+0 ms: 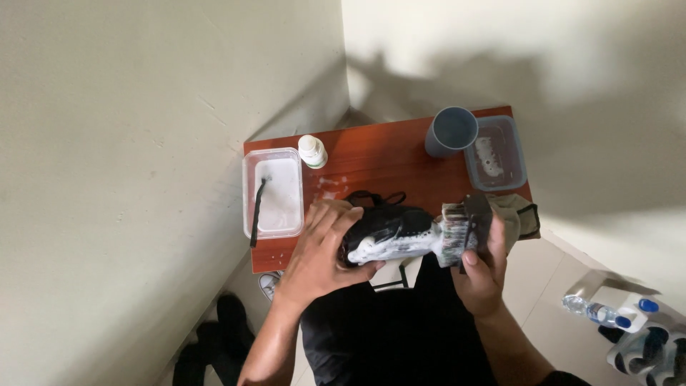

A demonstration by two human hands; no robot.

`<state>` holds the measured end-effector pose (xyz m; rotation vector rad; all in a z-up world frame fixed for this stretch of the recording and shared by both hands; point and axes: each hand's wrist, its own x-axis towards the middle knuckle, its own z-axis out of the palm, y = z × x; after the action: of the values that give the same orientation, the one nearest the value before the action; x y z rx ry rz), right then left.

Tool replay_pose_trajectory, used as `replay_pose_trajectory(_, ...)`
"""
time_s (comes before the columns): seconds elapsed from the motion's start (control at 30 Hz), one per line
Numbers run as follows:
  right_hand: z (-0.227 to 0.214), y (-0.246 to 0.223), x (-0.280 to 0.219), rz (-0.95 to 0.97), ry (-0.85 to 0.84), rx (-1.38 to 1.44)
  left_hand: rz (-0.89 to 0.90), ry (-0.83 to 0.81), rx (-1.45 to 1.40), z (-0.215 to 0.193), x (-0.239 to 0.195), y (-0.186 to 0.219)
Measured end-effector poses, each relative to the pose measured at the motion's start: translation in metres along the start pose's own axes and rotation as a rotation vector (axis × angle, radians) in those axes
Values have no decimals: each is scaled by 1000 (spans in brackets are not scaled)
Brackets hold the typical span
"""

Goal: The person scrubs a black shoe with a soapy brush over a wooden table. The person holds the shoe with one hand and scrubs the upper and side surfaces with the brush in the other hand. The person then places the brush into a container of soapy water.

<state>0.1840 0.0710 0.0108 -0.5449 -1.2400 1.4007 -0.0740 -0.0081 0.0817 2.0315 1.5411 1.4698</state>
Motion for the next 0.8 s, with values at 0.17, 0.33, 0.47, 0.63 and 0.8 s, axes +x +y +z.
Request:
replay_pose_trajectory(0.17, 18, -10, 6, 23, -52, 80, 66, -28, 77, -6, 10, 17)
replay_pose_trajectory(0.33, 28, -12, 11, 37, -92, 91, 123, -64, -12, -10, 19, 32)
replay_pose_trajectory(0.47, 36, -14, 14, 14, -126, 69, 159, -116, -66, -9, 14, 34)
replay_pose_trajectory(0.63, 56, -43, 14, 137, -60, -40, 103, -239, 16, -14, 5, 42)
replay_pose_trajectory(0.8, 28, -19, -17, -125, -63, -504, -21, -142, 1, -6, 3, 55)
